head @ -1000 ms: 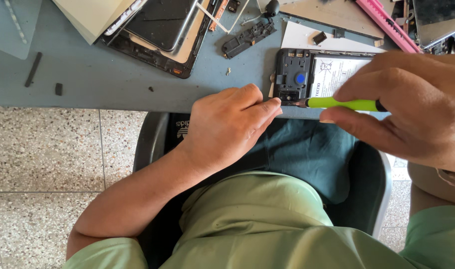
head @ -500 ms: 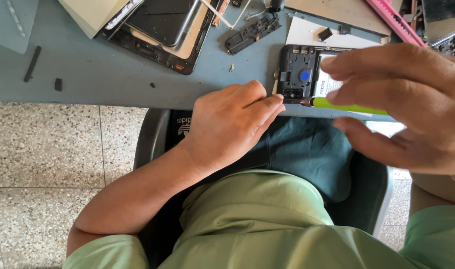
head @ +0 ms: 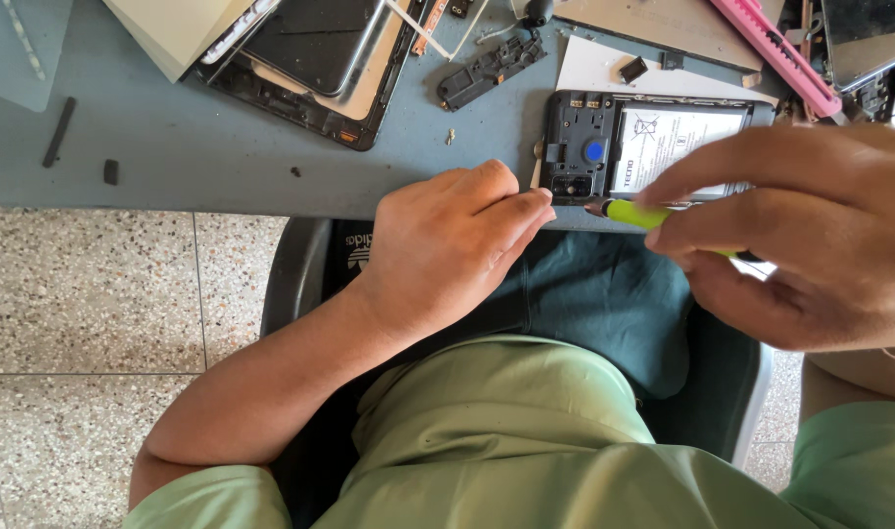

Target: The person uses a green-handled screwdriver to remove and reinstall screws on a disassembled mobile phone chassis. The person holds the device steady with the left hand while turning the screwdriver with the right hand, working on multiple screw locations around the battery area.

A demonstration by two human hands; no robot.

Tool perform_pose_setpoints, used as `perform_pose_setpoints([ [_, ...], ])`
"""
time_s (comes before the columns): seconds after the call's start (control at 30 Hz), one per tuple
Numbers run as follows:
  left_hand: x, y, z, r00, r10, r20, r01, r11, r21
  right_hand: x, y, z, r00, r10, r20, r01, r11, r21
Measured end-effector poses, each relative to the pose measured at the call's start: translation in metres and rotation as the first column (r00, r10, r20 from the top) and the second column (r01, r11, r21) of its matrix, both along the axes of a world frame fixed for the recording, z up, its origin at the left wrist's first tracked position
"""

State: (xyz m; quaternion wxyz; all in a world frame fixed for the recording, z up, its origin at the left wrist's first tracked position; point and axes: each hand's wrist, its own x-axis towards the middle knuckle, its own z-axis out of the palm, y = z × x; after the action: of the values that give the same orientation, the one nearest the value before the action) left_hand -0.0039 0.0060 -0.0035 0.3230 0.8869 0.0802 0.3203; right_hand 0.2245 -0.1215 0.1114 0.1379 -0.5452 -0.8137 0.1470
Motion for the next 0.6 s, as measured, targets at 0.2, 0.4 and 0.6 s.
perform_pose_setpoints([
  [0.2,0.000,-0.001,0.000,1.000,0.006,-0.007,-0.006,1.000,-0.014,0.005,0.000,-0.006,1.000,-0.016,0.023,0.014,0.994,0.106],
  [0.4,-0.001,0.000,0.000,1.000,-0.001,0.002,0.001,1.000,-0.020,-0.001,-0.001,-0.001,1.000,-0.017,0.001,0.017,0.994,0.111],
  [0.6,0.000,-0.001,0.000,1.000,0.006,0.008,-0.006,1.000,-0.023,-0.008,0.003,0.000,0.991,-0.130,-0.017,0.131,0.988,0.084],
])
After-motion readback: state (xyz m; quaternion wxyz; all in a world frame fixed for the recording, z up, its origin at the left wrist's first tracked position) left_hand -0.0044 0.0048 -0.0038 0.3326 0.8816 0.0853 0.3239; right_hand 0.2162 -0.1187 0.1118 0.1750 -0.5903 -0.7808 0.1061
